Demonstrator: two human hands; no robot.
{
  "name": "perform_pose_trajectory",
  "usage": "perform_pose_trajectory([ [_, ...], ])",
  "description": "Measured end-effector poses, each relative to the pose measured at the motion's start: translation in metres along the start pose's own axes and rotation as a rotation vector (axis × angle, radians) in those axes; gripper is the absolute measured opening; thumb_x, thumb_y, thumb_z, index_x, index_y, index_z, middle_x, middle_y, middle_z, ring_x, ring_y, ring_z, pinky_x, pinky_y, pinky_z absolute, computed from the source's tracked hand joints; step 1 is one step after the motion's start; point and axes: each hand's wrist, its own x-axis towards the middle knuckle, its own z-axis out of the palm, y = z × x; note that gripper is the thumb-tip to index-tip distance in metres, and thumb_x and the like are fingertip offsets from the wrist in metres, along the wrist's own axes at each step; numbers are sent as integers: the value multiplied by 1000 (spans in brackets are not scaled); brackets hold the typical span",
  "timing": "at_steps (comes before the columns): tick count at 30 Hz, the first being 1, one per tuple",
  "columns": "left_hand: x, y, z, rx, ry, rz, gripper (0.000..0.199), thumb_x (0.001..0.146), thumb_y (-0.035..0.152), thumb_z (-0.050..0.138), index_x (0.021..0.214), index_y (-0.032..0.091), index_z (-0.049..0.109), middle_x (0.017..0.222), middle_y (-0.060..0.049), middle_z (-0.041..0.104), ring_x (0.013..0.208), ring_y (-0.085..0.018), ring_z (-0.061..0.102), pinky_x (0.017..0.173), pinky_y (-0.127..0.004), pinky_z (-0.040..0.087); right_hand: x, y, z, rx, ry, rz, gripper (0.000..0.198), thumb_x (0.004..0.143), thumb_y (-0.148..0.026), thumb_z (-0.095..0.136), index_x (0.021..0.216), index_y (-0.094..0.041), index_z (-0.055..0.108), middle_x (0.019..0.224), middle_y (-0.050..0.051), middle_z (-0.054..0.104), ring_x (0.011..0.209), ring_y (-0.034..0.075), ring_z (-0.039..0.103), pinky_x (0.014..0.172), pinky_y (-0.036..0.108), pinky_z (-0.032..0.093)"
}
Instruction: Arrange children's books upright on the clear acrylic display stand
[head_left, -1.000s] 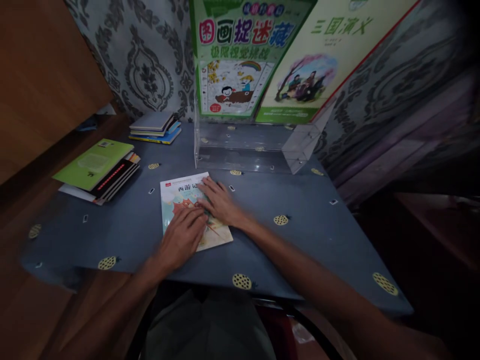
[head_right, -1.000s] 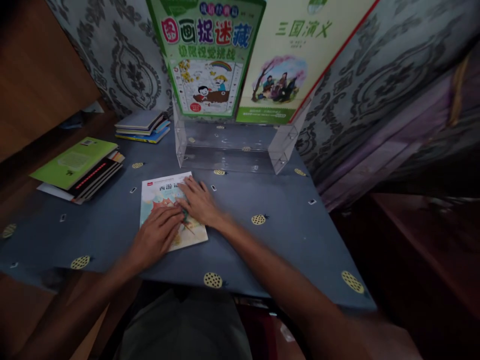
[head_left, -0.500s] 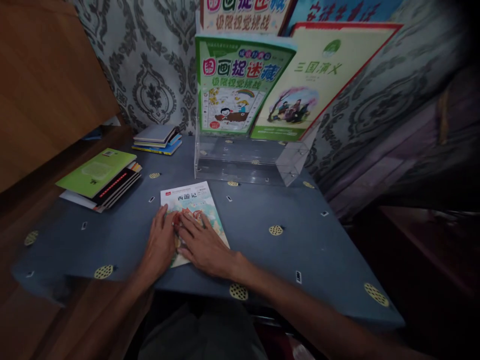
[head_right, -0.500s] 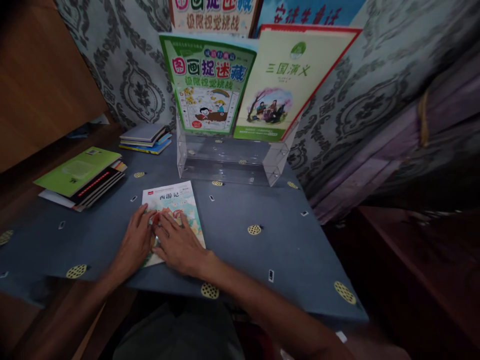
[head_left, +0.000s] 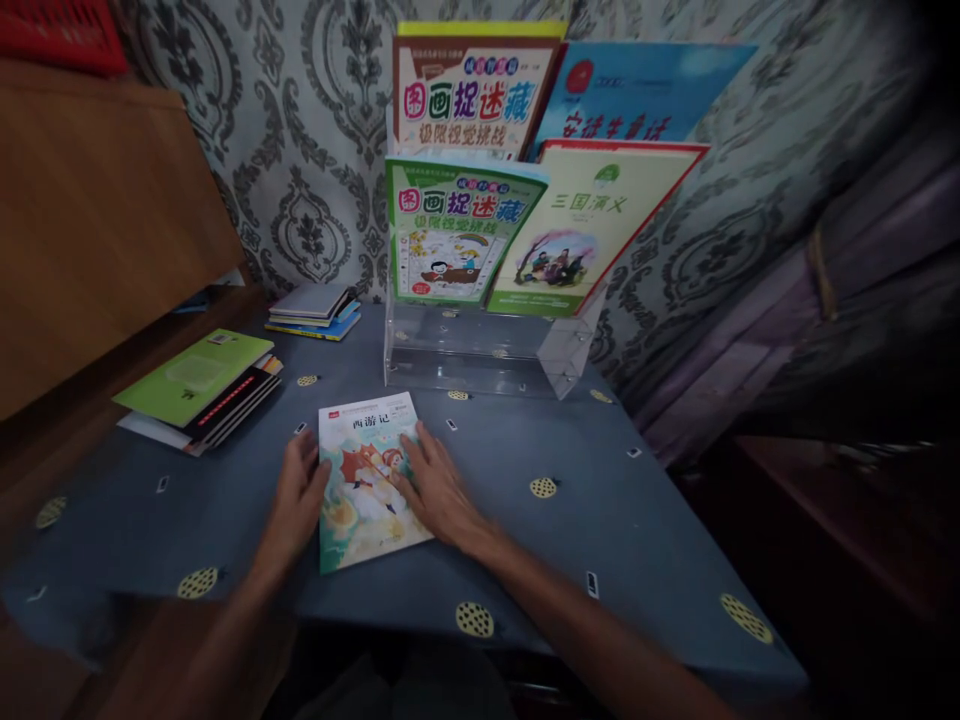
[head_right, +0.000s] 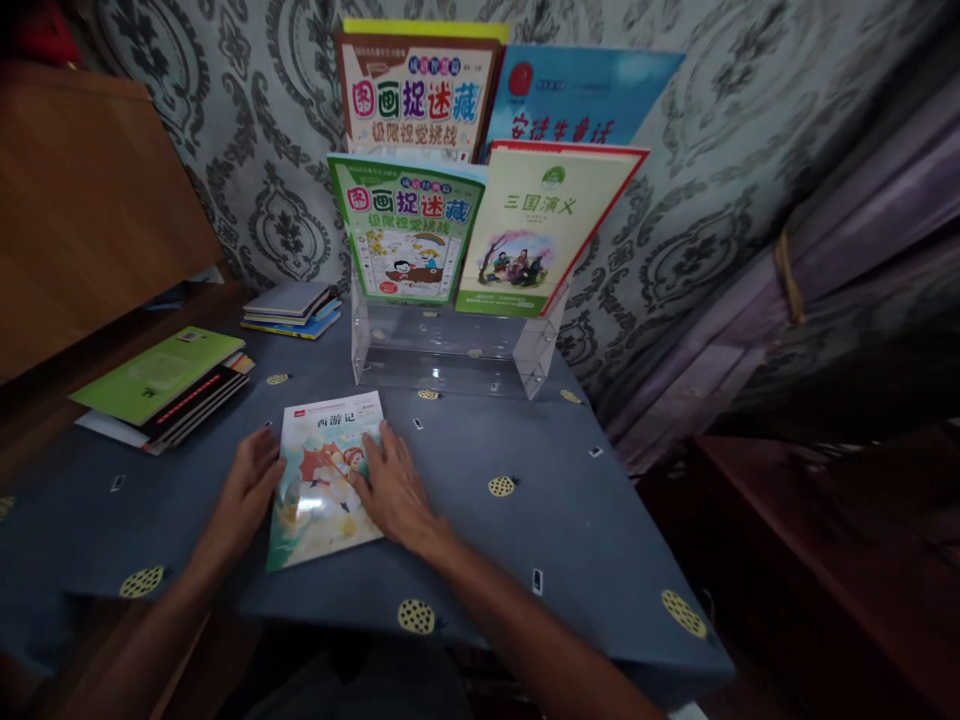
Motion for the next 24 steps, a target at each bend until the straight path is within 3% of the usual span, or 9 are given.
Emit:
perform_pose_trajectory([
  [4,13,8,-3,-452,175,-382,42,93,28,55,134,24,48,130,-12,68,120,-27,68,102,-48,57,-1,8,5,53,37,-5,58,103,-44,45,152,-13,43,165,22,27,153,36,28,122,56,33],
  [8,21,31,0,-711,83,-628,31,84,19,64,115,15,64,97,-11,79,94,-28,77,85,-43,64,-2,15,11,136,58,-19,62,102,-46,45,155,-13,40,166,21,25,154,36,25,122,58,30],
  [11,23,52,9,-804,136,-776,20,84,16,65,103,11,69,80,-11,78,76,-28,78,72,-40,66,-1,18,15,232,74,1,68,102,-51,44,158,-15,34,168,19,21,156,34,21,125,56,25],
  [14,25,69,20,-861,216,-837,18,91,15,58,102,10,70,72,-10,77,67,-27,77,68,-38,66,0,22,16,356,124,30,77,102,-57,40,162,-14,21,170,18,15,158,30,15,128,52,20],
  [17,27,79,29,-889,190,-844,22,96,17,52,106,9,70,71,-11,77,66,-26,77,68,-40,66,4,26,14,510,227,110,82,100,-63,38,164,-17,16,170,14,18,158,28,15,128,53,18],
  [20,29,83,32,-906,151,-766,23,98,20,52,105,9,71,75,-11,78,71,-26,78,71,-40,66,10,26,7,699,302,231,84,95,-71,45,160,-21,29,164,13,34,155,31,25,126,55,21],
  [24,30,87,33,-923,149,-650,19,96,20,55,98,11,72,77,-10,79,78,-27,79,76,-40,66,15,14,-6,1161,266,240,70,87,-71,59,139,-25,56,138,10,65,132,32,58,111,51,47],
])
